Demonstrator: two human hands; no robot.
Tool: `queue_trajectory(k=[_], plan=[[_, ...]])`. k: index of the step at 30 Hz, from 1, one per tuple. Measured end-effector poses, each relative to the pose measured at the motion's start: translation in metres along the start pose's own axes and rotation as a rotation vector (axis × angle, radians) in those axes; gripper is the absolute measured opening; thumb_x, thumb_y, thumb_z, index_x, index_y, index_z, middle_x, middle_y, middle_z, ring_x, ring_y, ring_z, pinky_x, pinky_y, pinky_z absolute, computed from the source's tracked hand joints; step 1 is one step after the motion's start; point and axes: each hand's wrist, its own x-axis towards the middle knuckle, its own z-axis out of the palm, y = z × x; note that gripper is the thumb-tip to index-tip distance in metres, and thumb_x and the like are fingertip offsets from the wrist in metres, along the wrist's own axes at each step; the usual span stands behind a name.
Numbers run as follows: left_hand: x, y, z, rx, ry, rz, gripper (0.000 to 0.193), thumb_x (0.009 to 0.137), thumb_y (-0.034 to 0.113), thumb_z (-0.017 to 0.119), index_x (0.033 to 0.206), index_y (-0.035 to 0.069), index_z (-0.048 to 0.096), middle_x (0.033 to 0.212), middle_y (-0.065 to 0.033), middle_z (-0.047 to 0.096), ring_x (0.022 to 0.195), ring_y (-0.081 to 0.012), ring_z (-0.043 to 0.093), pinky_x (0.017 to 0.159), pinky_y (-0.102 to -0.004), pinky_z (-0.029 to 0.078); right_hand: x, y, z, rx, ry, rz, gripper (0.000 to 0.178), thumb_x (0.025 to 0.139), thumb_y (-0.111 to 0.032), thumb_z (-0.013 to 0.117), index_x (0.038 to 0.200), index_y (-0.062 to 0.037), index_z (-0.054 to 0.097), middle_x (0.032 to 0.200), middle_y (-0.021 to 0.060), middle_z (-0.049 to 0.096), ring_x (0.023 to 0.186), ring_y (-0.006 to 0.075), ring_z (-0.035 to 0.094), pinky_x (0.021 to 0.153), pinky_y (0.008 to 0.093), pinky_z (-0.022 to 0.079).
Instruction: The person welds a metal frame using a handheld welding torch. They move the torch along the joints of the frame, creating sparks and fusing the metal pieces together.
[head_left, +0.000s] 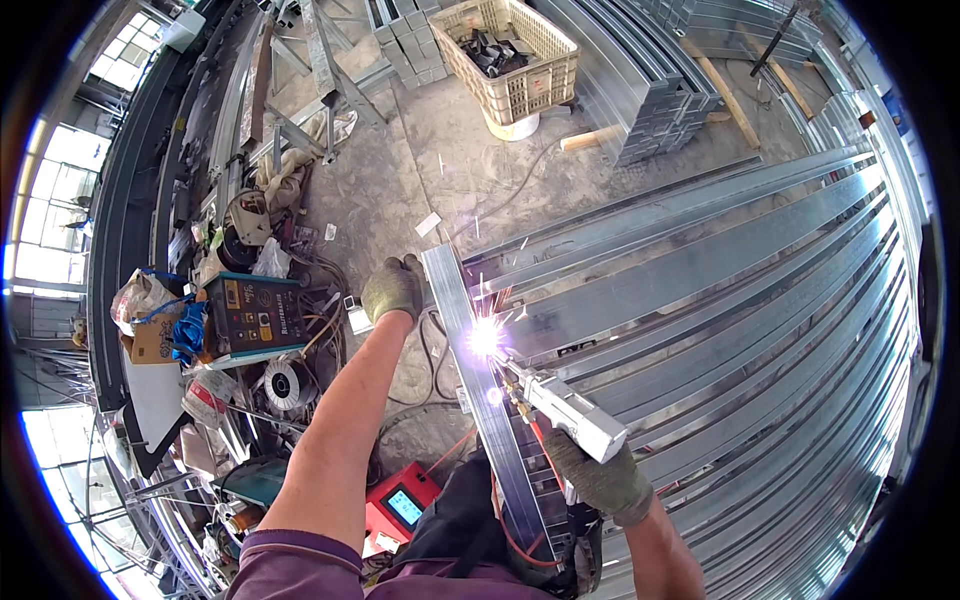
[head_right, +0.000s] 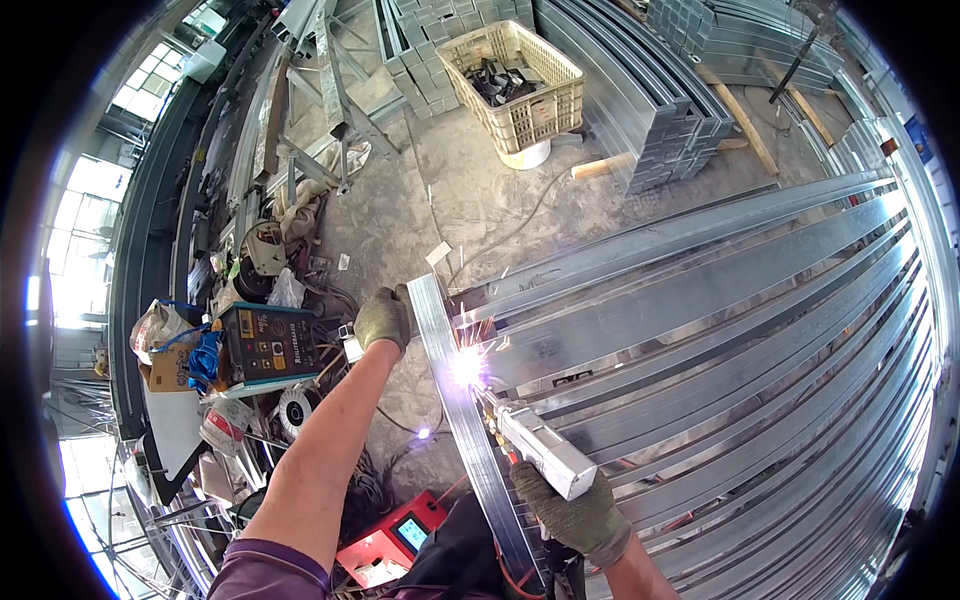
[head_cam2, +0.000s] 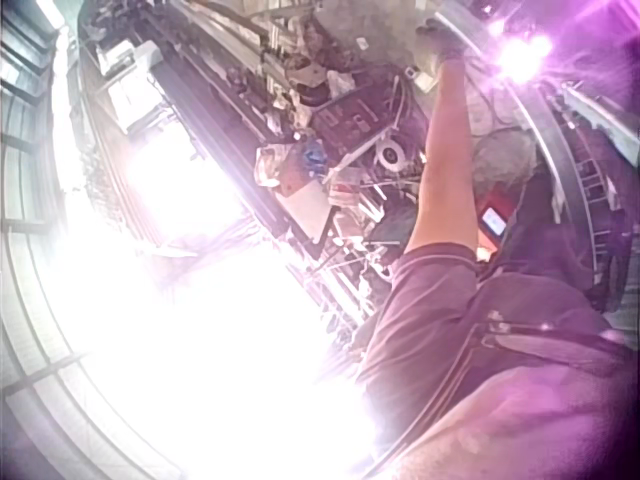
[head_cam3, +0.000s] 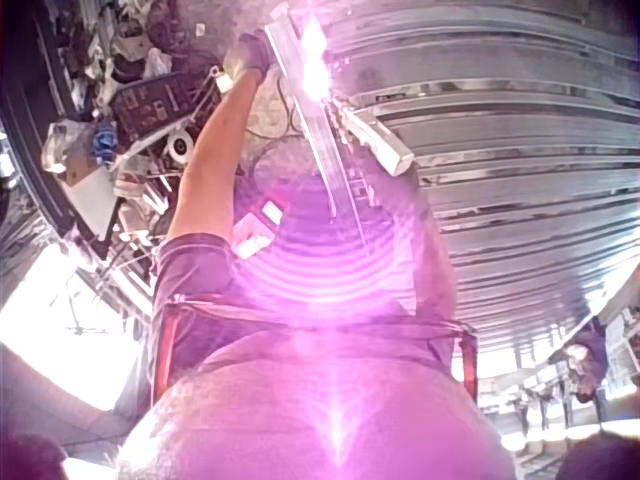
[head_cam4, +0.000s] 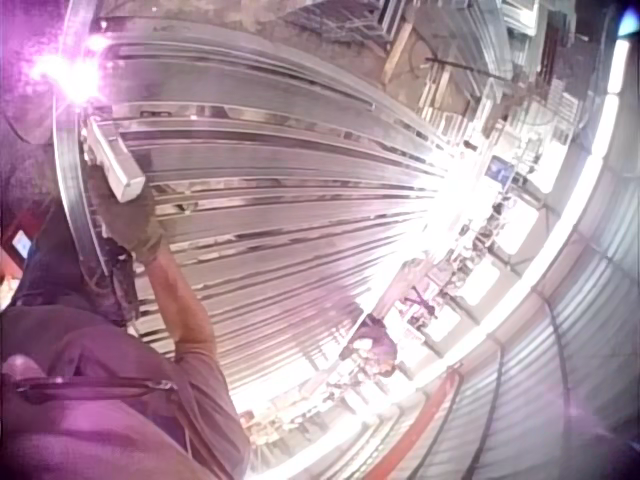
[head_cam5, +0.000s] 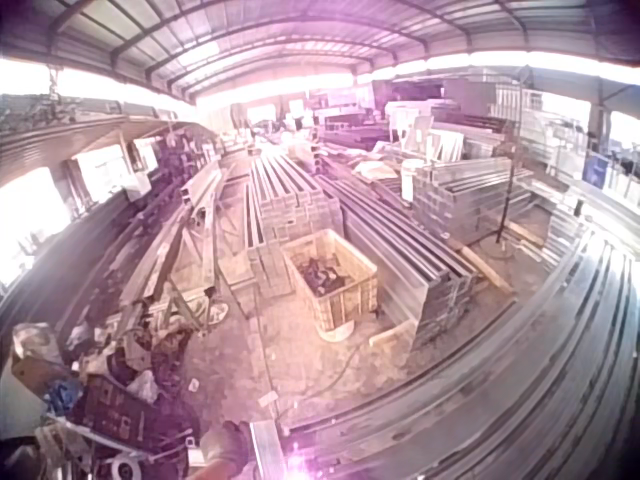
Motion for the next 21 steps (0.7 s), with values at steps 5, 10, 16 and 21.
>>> queue_trajectory(k=[5,10,16,21], plan=[[-0.0004,0.0003,0.0000,-0.012,0.009,-0.001,0.059,0.108,0.053,0.045,0.115,0.006,0.079,0.116,-0.0283,0.077,0.114,-0.0457,0.073,0.102,-0.0533,0.055,-0.0032,0.0032,-0.0005,0.003,0.009,-0.003,0.032,0.102,-0.020,0.081,0.128,-0.0018,0.075,0.084,0.0000,0.074,0.067,0.0050,0.066,0.057,0.0268,0.054],[0.0003,-0.0009,0.0016,-0.011,0.015,0.002,0.059,0.107,0.054,0.045,0.114,0.006,0.080,0.116,-0.0278,0.077,0.114,-0.0456,0.073,0.101,-0.0528,0.055,-0.0048,-0.0027,-0.0007,-0.008,0.004,-0.012,0.031,0.102,-0.020,0.081,0.127,-0.0021,0.075,0.082,-0.0007,0.074,0.066,0.0050,0.066,0.056,0.0269,0.054],[-0.0004,-0.0006,0.0008,-0.024,0.020,0.014,0.059,0.107,0.054,0.046,0.114,0.006,0.080,0.116,-0.0278,0.077,0.114,-0.0465,0.073,0.101,-0.0534,0.055,-0.0086,-0.0005,-0.0013,0.016,0.002,-0.015,0.033,0.102,-0.018,0.081,0.130,-0.0019,0.074,0.086,-0.0003,0.075,0.069,0.0047,0.067,0.058,0.0262,0.054],[0.0008,-0.0019,0.0032,-0.036,0.032,0.021,0.058,0.107,0.054,0.047,0.112,0.006,0.080,0.116,-0.0276,0.077,0.113,-0.0467,0.073,0.101,-0.0538,0.055,-0.0104,0.0025,0.0001,0.069,0.001,0.001,0.035,0.102,-0.015,0.081,0.133,-0.0011,0.072,0.091,0.0005,0.075,0.075,0.0049,0.068,0.062,0.0260,0.055]])
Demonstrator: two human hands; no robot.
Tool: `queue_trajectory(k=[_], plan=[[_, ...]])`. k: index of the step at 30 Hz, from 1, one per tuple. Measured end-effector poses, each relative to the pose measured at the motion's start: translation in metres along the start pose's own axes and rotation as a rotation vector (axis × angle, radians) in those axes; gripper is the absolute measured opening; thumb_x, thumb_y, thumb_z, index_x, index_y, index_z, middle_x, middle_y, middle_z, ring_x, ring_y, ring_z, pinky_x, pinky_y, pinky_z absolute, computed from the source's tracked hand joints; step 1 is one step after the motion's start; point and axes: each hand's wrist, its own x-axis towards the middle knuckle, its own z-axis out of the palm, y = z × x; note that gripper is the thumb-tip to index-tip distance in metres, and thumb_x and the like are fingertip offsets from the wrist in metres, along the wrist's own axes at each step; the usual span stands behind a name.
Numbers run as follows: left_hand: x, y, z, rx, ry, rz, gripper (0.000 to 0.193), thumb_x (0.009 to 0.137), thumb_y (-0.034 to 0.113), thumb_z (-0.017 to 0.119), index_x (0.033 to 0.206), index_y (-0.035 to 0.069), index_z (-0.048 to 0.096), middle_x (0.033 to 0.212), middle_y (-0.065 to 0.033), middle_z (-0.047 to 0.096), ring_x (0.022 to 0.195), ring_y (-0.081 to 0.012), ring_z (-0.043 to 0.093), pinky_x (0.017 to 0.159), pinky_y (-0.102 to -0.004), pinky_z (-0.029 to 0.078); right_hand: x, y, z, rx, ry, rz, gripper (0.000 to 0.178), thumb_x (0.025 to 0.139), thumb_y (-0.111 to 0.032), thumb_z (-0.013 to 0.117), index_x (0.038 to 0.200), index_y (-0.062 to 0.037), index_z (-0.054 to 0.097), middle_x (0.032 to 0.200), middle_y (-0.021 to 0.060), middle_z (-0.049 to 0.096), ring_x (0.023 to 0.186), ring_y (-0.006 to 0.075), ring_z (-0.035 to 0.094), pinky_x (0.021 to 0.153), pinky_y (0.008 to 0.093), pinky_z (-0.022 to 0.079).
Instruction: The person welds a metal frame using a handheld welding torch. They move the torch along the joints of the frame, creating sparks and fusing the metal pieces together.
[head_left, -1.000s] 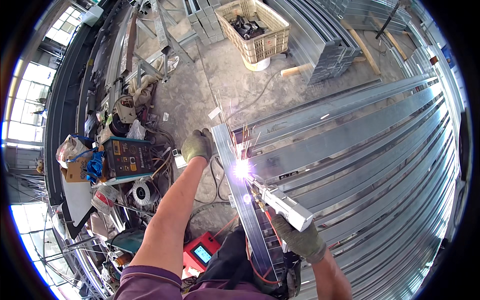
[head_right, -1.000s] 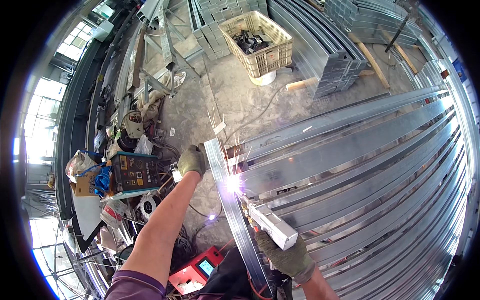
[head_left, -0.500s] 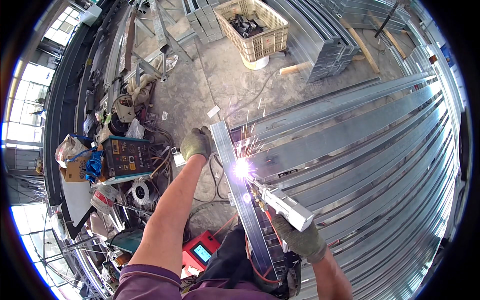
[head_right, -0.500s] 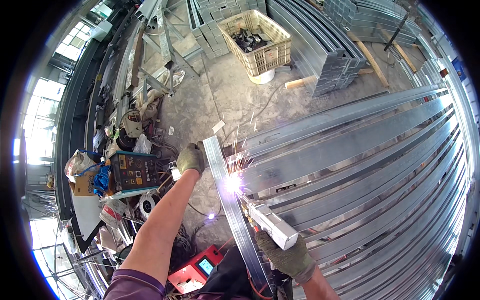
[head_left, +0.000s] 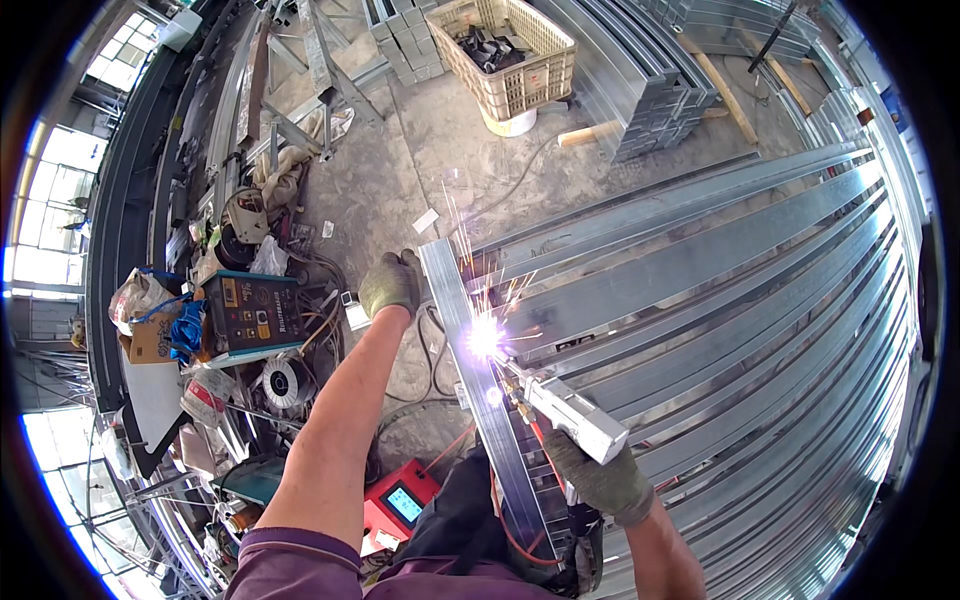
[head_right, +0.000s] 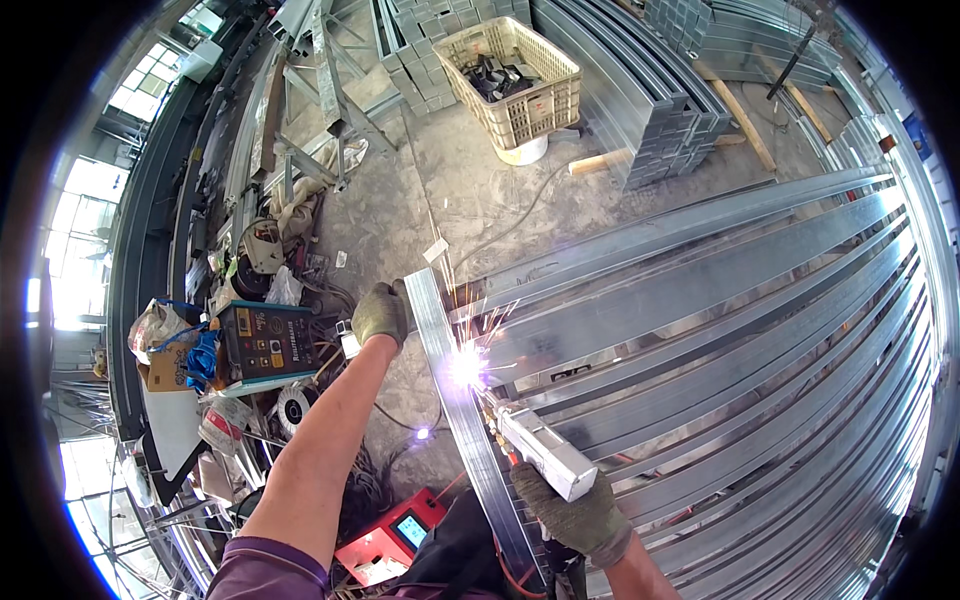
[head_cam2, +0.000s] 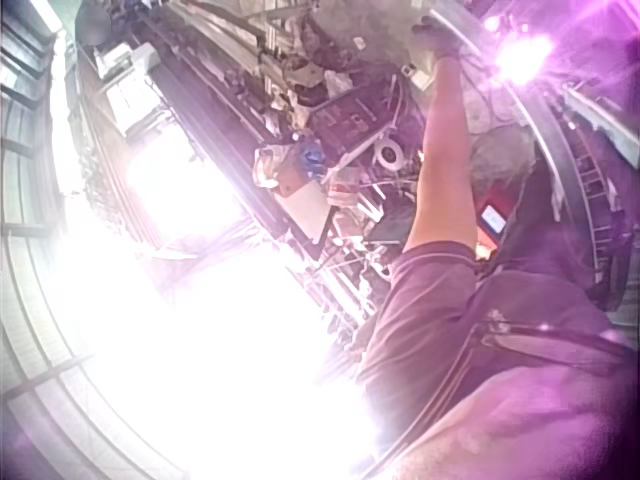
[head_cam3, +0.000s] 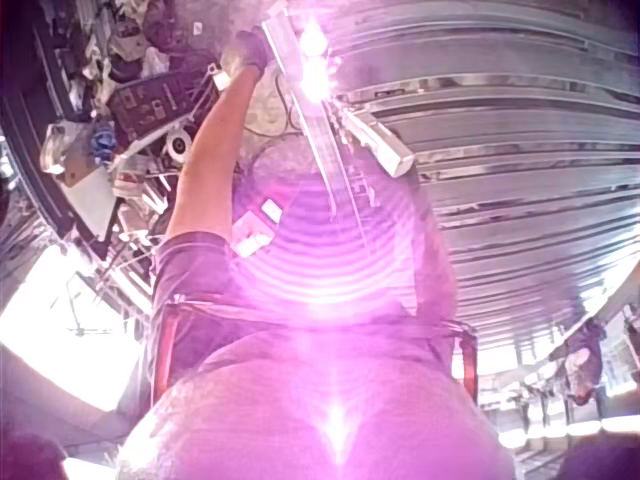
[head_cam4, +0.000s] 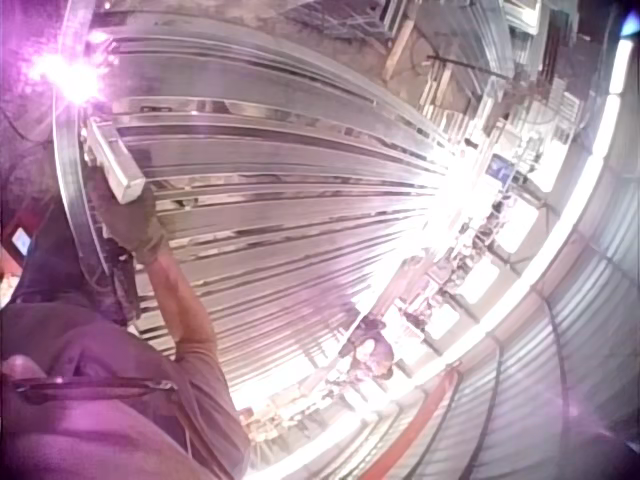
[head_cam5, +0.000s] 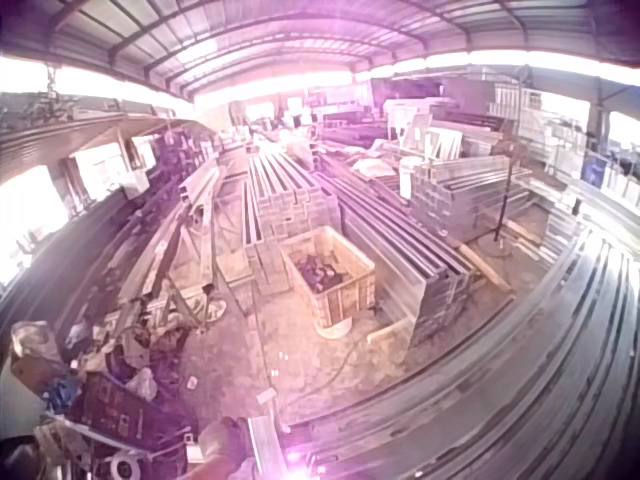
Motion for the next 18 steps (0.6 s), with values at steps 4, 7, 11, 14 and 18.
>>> queue_trajectory(k=[4,7,11,14,18], plan=[[0.0027,-0.0030,0.0033,0.005,0.002,-0.005,0.057,0.106,0.053,0.048,0.111,0.006,0.080,0.115,-0.0276,0.077,0.113,-0.0467,0.073,0.101,-0.0538,0.055,-0.0029,-0.0070,-0.0043,-0.053,-0.069,0.085,0.039,0.106,-0.014,0.074,0.140,0.0037,0.065,0.119,0.0094,0.076,0.103,0.0136,0.070,0.087,0.0305,0.059],[0.0002,0.0010,-0.0015,0.006,-0.008,-0.017,0.057,0.107,0.053,0.048,0.112,0.006,0.080,0.116,-0.0275,0.077,0.114,-0.0463,0.073,0.101,-0.0533,0.055,-0.0020,-0.0095,-0.0024,-0.062,-0.038,0.038,0.035,0.105,-0.016,0.077,0.134,0.0011,0.070,0.099,0.0041,0.075,0.083,0.0087,0.068,0.070,0.0283,0.056],[-0.0019,0.0023,-0.0042,0.009,-0.021,-0.025,0.058,0.107,0.053,0.047,0.113,0.006,0.080,0.116,-0.0272,0.077,0.115,-0.0458,0.073,0.102,-0.0529,0.055,-0.0038,-0.0118,-0.0040,-0.048,-0.044,0.091,0.033,0.104,-0.018,0.078,0.131,0.0001,0.072,0.091,0.0018,0.074,0.075,0.0069,0.067,0.063,0.0277,0.055],[-0.0006,0.0008,-0.0023,0.010,-0.006,-0.010,0.058,0.107,0.053,0.047,0.113,0.005,0.079,0.114,-0.0275,0.078,0.113,-0.0461,0.074,0.100,-0.0538,0.056,-0.0043,-0.0085,-0.0027,-0.015,-0.037,0.054,0.035,0.104,-0.019,0.079,0.132,0.0001,0.071,0.091,0.0019,0.074,0.075,0.0068,0.067,0.063,0.0276,0.055],[0.0010,-0.0023,0.0014,0.018,0.006,0.018,0.060,0.107,0.052,0.045,0.113,0.003,0.078,0.110,-0.0285,0.078,0.108,-0.0468,0.075,0.097,-0.0560,0.057,-0.0065,-0.0067,-0.0024,0.016,-0.033,0.081,0.036,0.104,-0.019,0.079,0.133,0.0001,0.071,0.092,0.0018,0.075,0.077,0.0069,0.068,0.065,0.0272,0.056]])
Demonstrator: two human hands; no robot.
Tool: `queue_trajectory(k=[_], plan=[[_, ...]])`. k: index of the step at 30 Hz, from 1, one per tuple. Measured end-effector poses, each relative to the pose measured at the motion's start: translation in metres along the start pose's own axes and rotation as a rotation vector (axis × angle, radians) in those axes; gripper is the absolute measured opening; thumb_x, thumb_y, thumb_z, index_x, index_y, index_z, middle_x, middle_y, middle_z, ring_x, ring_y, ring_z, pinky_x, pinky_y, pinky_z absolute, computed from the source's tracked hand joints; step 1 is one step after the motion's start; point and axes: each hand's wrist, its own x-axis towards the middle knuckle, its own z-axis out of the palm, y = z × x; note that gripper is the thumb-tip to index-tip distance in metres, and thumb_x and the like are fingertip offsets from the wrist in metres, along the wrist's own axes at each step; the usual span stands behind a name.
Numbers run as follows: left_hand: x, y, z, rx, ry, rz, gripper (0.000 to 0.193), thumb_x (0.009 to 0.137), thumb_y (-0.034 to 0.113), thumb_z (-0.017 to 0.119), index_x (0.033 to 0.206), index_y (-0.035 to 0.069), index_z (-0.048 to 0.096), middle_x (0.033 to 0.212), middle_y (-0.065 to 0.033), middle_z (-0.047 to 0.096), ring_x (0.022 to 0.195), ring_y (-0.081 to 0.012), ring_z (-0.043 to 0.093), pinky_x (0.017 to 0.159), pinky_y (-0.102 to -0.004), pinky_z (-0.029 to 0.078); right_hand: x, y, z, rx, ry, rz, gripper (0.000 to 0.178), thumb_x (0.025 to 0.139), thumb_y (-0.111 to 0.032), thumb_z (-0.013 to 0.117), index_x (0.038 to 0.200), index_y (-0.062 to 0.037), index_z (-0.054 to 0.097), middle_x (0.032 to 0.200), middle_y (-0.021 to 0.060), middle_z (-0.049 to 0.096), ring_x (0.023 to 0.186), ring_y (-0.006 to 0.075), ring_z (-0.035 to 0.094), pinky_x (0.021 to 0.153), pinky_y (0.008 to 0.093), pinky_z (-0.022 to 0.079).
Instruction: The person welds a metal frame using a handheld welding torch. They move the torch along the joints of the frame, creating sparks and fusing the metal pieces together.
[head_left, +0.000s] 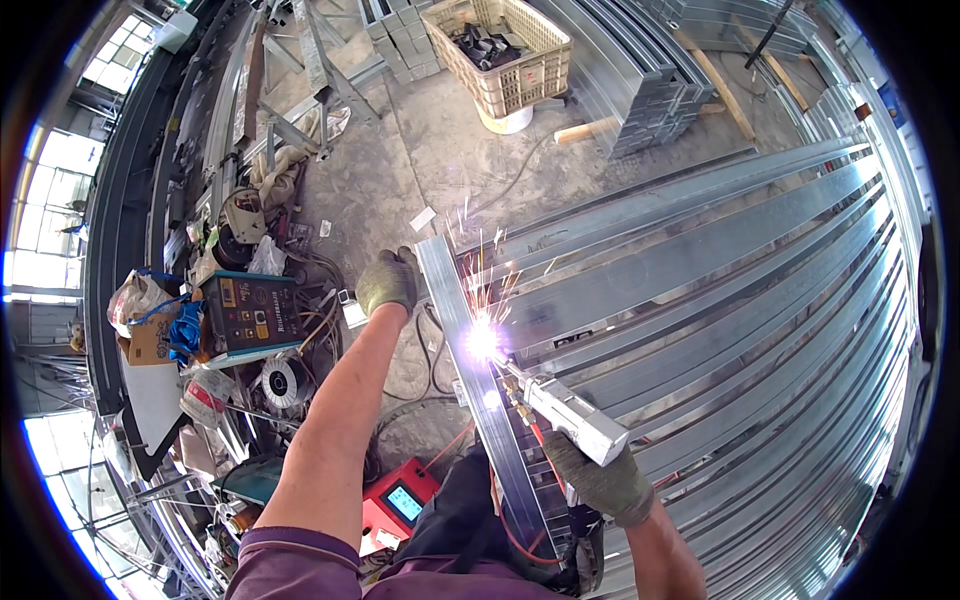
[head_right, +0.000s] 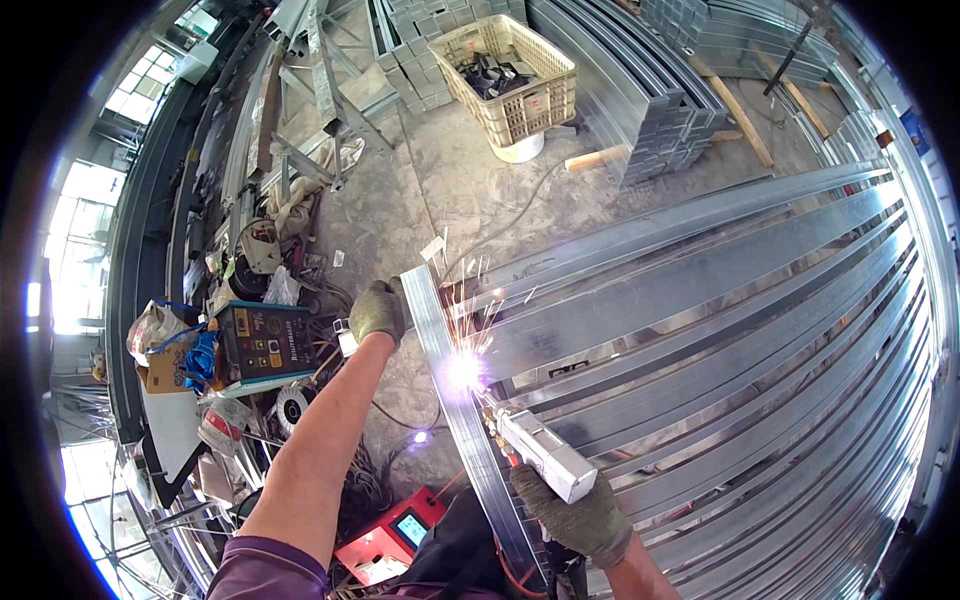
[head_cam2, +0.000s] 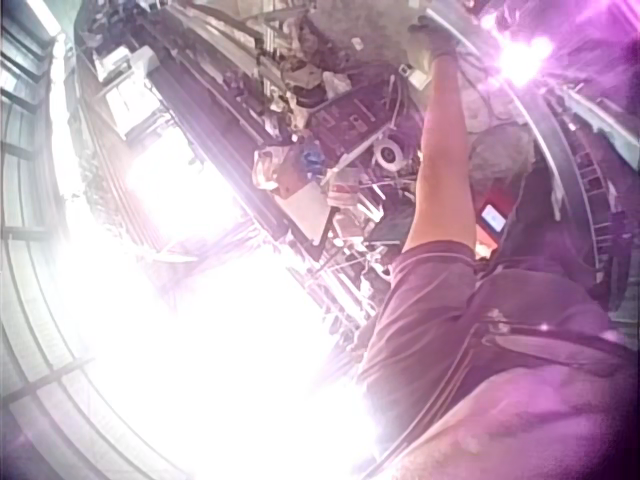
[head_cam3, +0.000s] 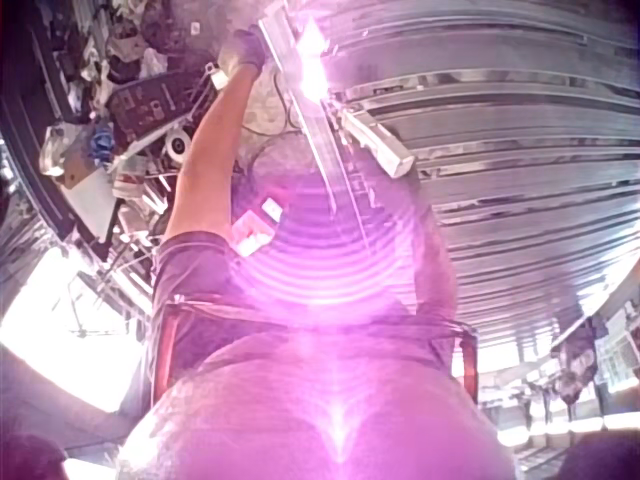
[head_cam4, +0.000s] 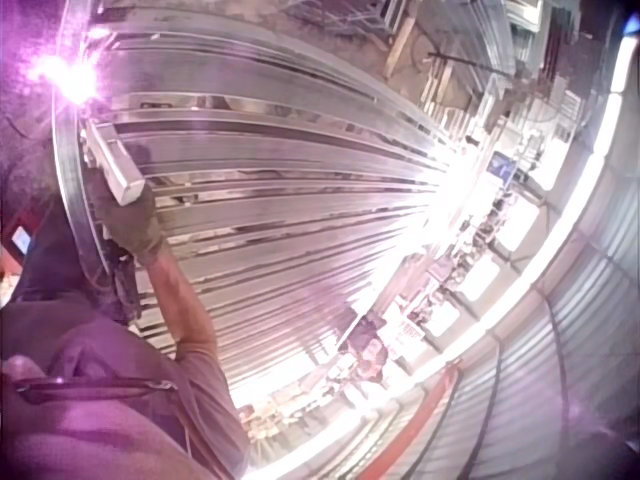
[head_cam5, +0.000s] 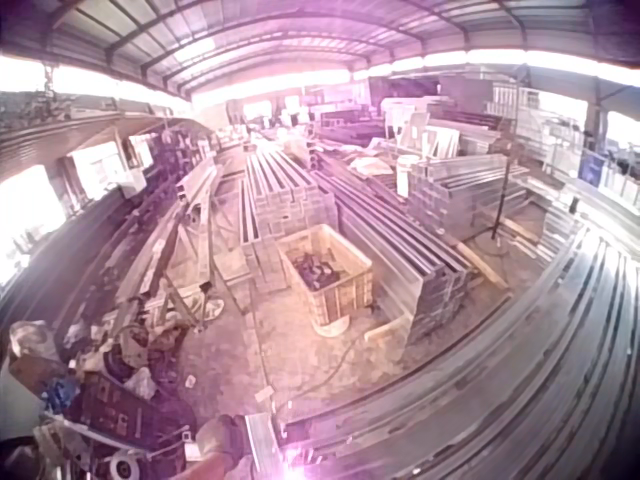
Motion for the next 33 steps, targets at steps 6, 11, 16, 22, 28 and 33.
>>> queue_trajectory(k=[6,11,16,22,28,33], plan=[[0.0023,-0.0011,0.0015,0.008,-0.005,0.005,0.061,0.107,0.053,0.043,0.115,0.003,0.077,0.111,-0.0291,0.078,0.108,-0.0475,0.075,0.096,-0.0570,0.057,-0.0022,-0.0022,0.0001,-0.066,0.011,-0.051,0.037,0.103,-0.020,0.079,0.133,0.0004,0.071,0.093,0.0018,0.075,0.079,0.0074,0.069,0.066,0.0268,0.056],[0.0000,0.0007,-0.0015,0.014,-0.012,-0.007,0.060,0.107,0.054,0.044,0.116,0.005,0.077,0.114,-0.0283,0.078,0.111,-0.0469,0.074,0.098,-0.0560,0.056,-0.0037,-0.0007,-0.0024,-0.056,-0.003,0.017,0.036,0.104,-0.021,0.079,0.131,0.0006,0.072,0.094,0.0026,0.075,0.079,0.0077,0.069,0.066,0.0279,0.057],[0.0041,0.0009,0.0018,0.028,-0.025,-0.040,0.061,0.108,0.056,0.045,0.115,0.005,0.079,0.116,-0.0272,0.078,0.115,-0.0455,0.073,0.101,-0.0540,0.056,-0.0050,0.0042,-0.0022,-0.064,0.003,-0.032,0.036,0.103,-0.020,0.079,0.132,0.0007,0.071,0.096,0.0037,0.076,0.081,0.0083,0.070,0.068,0.0285,0.058],[0.0044,0.0012,0.0023,0.028,-0.016,-0.041,0.061,0.108,0.056,0.045,0.114,0.006,0.079,0.115,-0.0276,0.077,0.115,-0.0457,0.073,0.100,-0.0541,0.055,-0.0065,0.0019,0.0007,-0.066,0.016,-0.098,0.037,0.102,-0.015,0.080,0.134,0.0008,0.071,0.105,0.0045,0.078,0.089,0.0087,0.072,0.074,0.0283,0.060],[0.0073,-0.0011,0.0050,0.033,-0.014,-0.045,0.061,0.107,0.056,0.046,0.115,0.006,0.079,0.115,-0.0272,0.078,0.115,-0.0459,0.073,0.100,-0.0540,0.055,-0.0092,0.0032,-0.0005,-0.062,0.007,-0.069,0.037,0.102,-0.015,0.080,0.134,0.0005,0.071,0.107,0.0042,0.079,0.091,0.0083,0.072,0.076,0.0284,0.060],[0.0062,0.0000,0.0039,0.025,-0.010,-0.030,0.061,0.107,0.057,0.046,0.114,0.006,0.079,0.115,-0.0268,0.078,0.114,-0.0457,0.073,0.100,-0.0537,0.056,-0.0096,0.0028,-0.0004,-0.066,0.010,-0.068,0.036,0.102,-0.017,0.080,0.133,0.0002,0.071,0.106,0.0044,0.079,0.091,0.0079,0.072,0.076,0.0281,0.060]])
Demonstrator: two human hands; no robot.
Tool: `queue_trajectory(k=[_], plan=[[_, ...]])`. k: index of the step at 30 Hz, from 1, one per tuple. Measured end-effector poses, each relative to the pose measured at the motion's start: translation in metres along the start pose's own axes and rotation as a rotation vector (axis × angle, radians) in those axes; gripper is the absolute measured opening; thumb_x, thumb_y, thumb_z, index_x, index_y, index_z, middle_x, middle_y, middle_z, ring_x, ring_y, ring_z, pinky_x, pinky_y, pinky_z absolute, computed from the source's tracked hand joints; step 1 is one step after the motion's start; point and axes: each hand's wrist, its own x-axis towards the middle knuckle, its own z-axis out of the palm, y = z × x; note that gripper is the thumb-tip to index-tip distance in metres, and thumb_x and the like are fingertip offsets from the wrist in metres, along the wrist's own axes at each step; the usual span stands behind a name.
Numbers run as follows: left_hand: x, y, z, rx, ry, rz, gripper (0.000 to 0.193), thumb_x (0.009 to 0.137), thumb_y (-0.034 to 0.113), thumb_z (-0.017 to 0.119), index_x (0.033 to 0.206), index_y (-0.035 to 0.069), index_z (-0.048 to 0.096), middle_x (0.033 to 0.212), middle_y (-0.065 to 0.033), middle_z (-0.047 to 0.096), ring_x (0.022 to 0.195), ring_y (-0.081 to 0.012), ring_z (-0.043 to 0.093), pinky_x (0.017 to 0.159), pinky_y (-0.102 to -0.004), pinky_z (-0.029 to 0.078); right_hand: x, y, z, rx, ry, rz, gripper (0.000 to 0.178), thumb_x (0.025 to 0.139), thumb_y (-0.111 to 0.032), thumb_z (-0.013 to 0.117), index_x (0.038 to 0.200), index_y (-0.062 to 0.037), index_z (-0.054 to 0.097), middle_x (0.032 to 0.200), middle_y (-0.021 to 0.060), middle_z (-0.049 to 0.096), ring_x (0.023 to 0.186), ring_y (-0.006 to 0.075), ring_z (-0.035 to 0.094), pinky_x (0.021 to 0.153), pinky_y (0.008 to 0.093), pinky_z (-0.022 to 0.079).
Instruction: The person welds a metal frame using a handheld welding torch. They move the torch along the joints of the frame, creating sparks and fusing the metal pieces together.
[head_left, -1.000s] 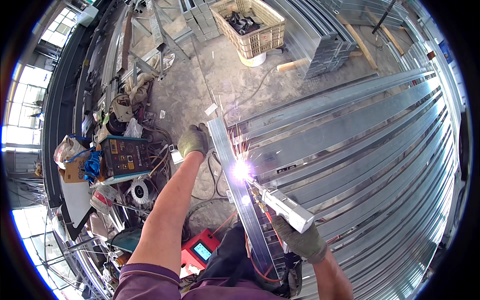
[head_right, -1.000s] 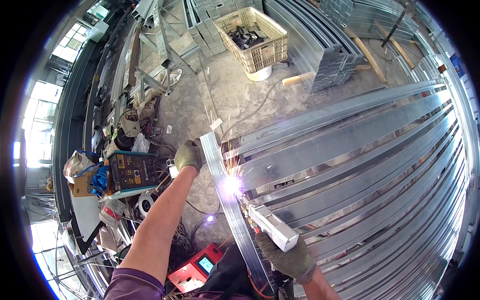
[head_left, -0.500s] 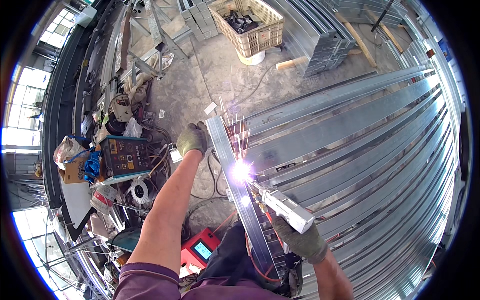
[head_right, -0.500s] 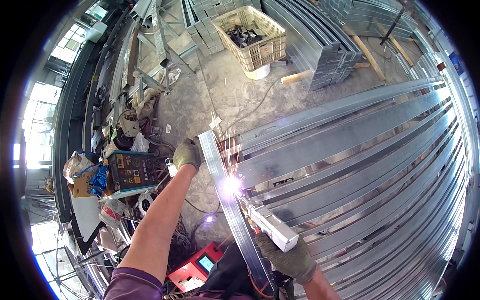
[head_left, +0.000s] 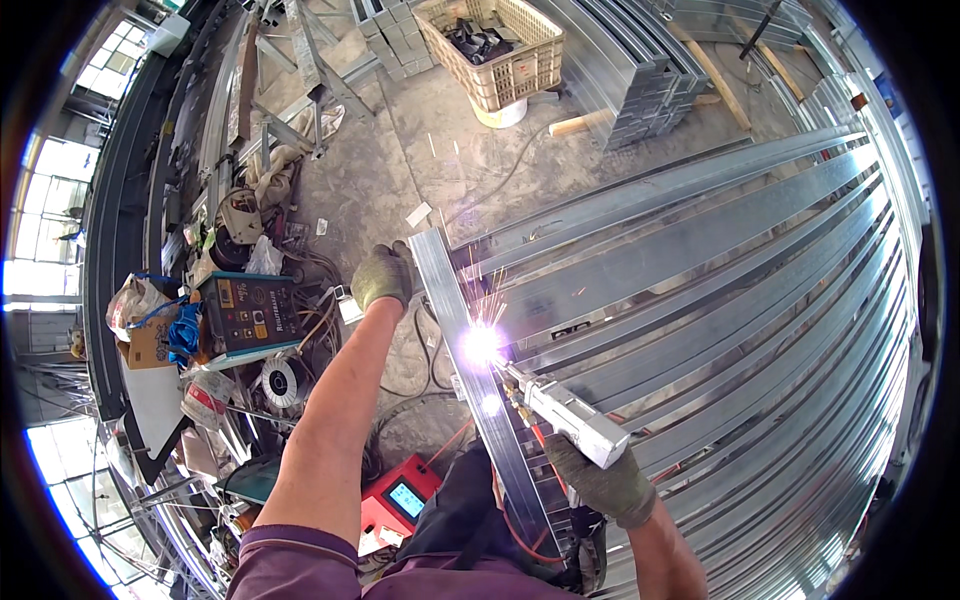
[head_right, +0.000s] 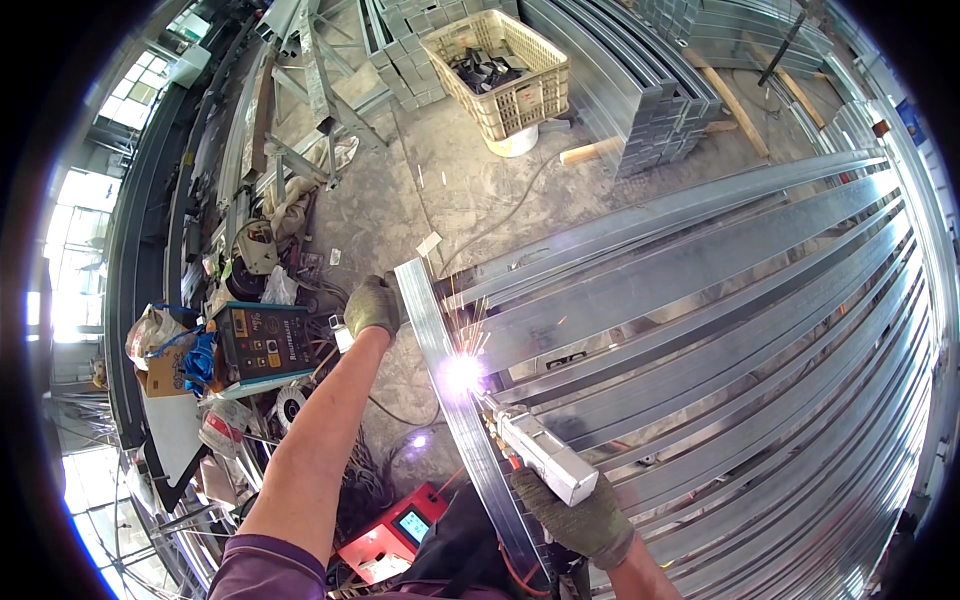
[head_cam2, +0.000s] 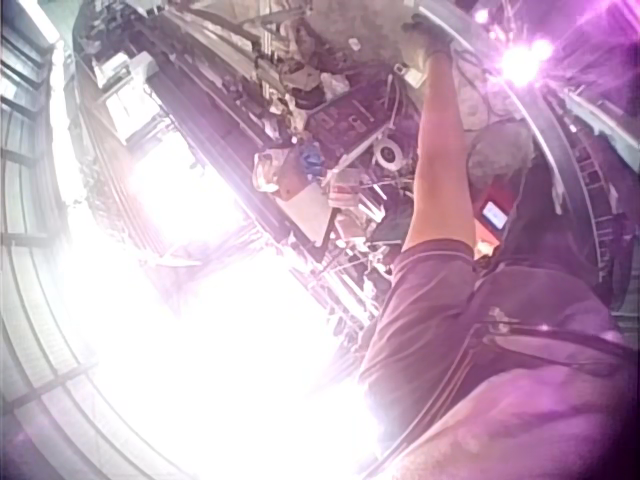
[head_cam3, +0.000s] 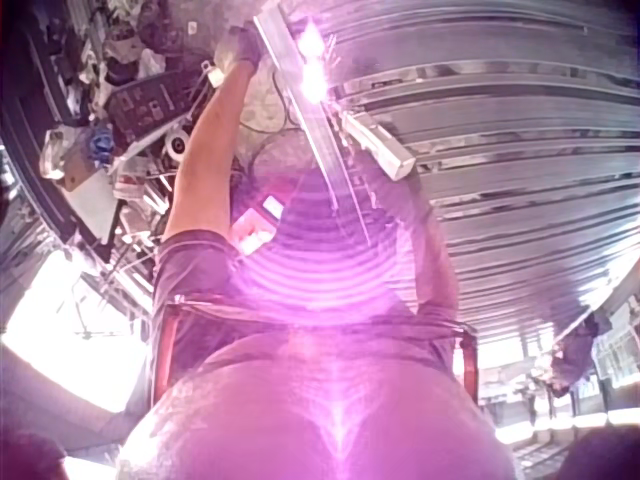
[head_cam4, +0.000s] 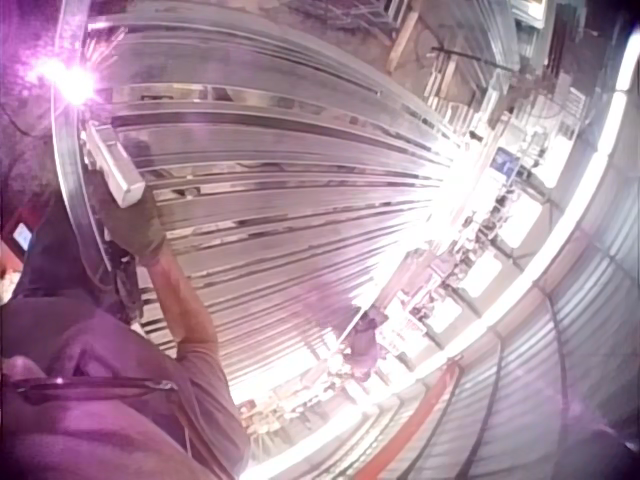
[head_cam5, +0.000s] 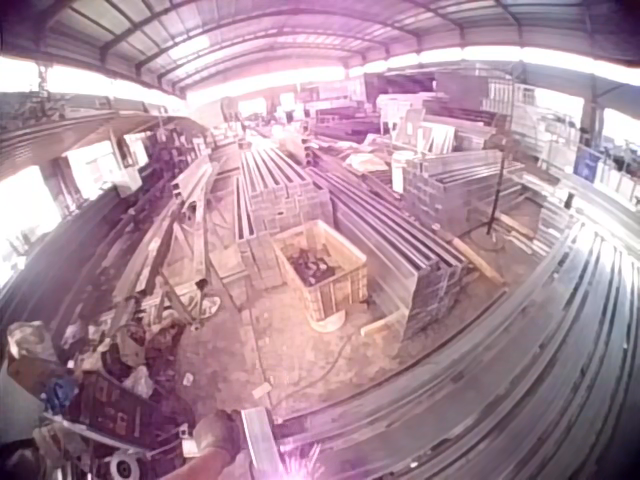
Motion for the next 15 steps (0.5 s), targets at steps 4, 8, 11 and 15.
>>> queue_trajectory(k=[4,8,11,15], plan=[[0.0009,0.0000,0.0007,-0.001,0.007,-0.007,0.060,0.107,0.057,0.047,0.114,0.006,0.079,0.114,-0.0267,0.078,0.114,-0.0455,0.073,0.099,-0.0536,0.056,-0.0024,0.0029,0.0009,-0.009,0.013,-0.030,0.037,0.102,-0.016,0.081,0.133,0.0004,0.071,0.105,0.0044,0.079,0.090,0.0077,0.072,0.075,0.0280,0.060],[0.0004,0.0000,-0.0010,-0.010,0.011,0.004,0.060,0.107,0.056,0.047,0.114,0.006,0.079,0.114,-0.0267,0.078,0.114,-0.0454,0.073,0.100,-0.0535,0.056,-0.0062,0.0078,0.0000,-0.001,0.024,-0.024,0.036,0.101,-0.015,0.081,0.132,0.0009,0.072,0.105,0.0041,0.079,0.088,0.0068,0.072,0.073,0.0272,0.059],[0.0000,0.0012,-0.0011,-0.015,0.006,-0.003,0.060,0.107,0.056,0.047,0.114,0.006,0.079,0.115,-0.0265,0.078,0.115,-0.0453,0.073,0.100,-0.0534,0.055,-0.0065,0.0071,0.0003,0.020,0.017,-0.005,0.037,0.101,-0.015,0.081,0.133,0.0010,0.071,0.104,0.0032,0.078,0.088,0.0059,0.071,0.073,0.0264,0.059],[-0.0014,0.0037,-0.0047,-0.024,0.007,0.003,0.060,0.107,0.056,0.047,0.115,0.006,0.079,0.116,-0.0265,0.077,0.115,-0.0453,0.073,0.101,-0.0536,0.055,-0.0071,0.0016,-0.0008,0.026,0.004,0.031,0.038,0.103,-0.013,0.079,0.136,0.0020,0.069,0.110,0.0045,0.077,0.094,0.0076,0.070,0.077,0.0266,0.059]])
